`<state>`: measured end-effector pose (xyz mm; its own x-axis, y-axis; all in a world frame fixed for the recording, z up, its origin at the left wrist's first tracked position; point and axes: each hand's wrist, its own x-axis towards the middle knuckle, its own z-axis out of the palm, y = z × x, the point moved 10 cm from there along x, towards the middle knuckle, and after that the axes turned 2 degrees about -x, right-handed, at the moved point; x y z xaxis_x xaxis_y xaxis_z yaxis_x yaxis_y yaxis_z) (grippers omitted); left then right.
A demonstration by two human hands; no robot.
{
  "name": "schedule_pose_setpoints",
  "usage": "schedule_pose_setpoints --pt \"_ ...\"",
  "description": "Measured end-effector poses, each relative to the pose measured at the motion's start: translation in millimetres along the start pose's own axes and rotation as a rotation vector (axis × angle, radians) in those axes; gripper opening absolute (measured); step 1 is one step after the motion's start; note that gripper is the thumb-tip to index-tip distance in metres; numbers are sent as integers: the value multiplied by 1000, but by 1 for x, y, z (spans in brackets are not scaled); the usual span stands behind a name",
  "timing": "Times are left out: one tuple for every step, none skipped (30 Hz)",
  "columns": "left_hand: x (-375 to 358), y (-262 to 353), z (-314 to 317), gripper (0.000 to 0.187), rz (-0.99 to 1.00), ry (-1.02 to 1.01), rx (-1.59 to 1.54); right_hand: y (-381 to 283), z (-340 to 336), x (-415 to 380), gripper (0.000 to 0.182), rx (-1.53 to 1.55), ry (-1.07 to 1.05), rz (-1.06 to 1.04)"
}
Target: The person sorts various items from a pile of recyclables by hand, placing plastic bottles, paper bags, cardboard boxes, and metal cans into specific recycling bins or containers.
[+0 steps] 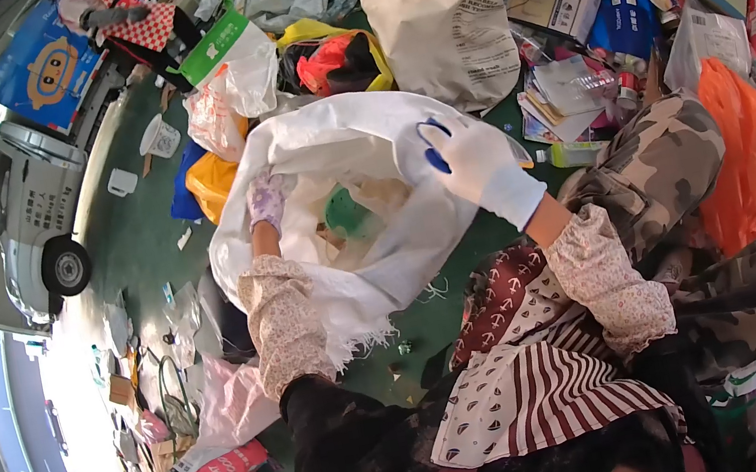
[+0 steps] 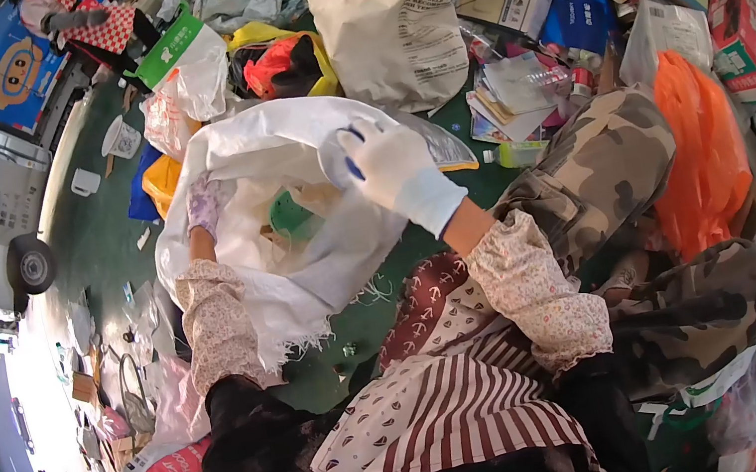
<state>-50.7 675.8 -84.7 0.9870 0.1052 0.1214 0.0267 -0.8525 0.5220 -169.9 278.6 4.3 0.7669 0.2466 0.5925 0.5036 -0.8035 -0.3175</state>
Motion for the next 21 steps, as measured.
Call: schedule_pose_setpoints --pt "-11 6 12 33 57 -44 -151 -21 3 1 47 44 -116 -57" --pt "-25 14 19 30 111 -79 -301 -35 8 0 55 12 -102 -99" --pt "-51 61 13 29 444 -10 76 -50 14 3 65 -16 -82 -150" --pt "-83 102 21 28 759 56 475 -66 19 8 74 -39 -55 -208" --pt "-100 103 23 30 858 62 242 -62 46 8 96 -160 -284 -146" --pt "-117 101 23 31 953 72 10 -56 63 9 95 -162 -278 -125" --pt "-127 121 27 31 901 20 65 -43 93 5 93 -153 -379 -91" --pt "-141 150 26 31 853 -36 116 -27 115 -2 88 -29 -395 -44" --pt "-140 154 30 31 555 -289 -309 -4 129 -9 70 85 -588 196" --pt "-138 133 49 31 288 -467 -685 7 150 -15 61 310 -628 225" --pt "-139 111 66 32 -30 -542 -1062 23 182 -24 52 533 -664 258" --pt "-135 86 68 32 -84 -472 -1038 28 201 -31 44 754 -698 295" --pt "-132 63 66 33 -140 -404 -1015 20 196 -37 38 930 -741 394" --pt "-126 36 65 33 -192 -331 -991 6 179 -40 32 1104 -781 490" --pt "-110 -2 64 38 -166 -218 -501 -4 171 -39 27 1275 -816 581" --pt "-111 -1 47 39 -156 -73 -422 3 169 -29 27 1196 -740 444" --pt "-120 9 27 40 -147 70 -340 15 168 -23 26 1116 -661 311" --pt "-133 20 9 41 -143 207 -257 25 169 -21 26 1036 -586 186" --pt "-143 39 -2 57 -78 277 -260 42 164 -21 26 1115 -486 329" --pt "-160 69 -10 71 43 331 -125 57 154 -16 29 983 -312 208" --pt "-184 100 -14 84 156 384 10 89 187 -20 30 1265 -359 394"
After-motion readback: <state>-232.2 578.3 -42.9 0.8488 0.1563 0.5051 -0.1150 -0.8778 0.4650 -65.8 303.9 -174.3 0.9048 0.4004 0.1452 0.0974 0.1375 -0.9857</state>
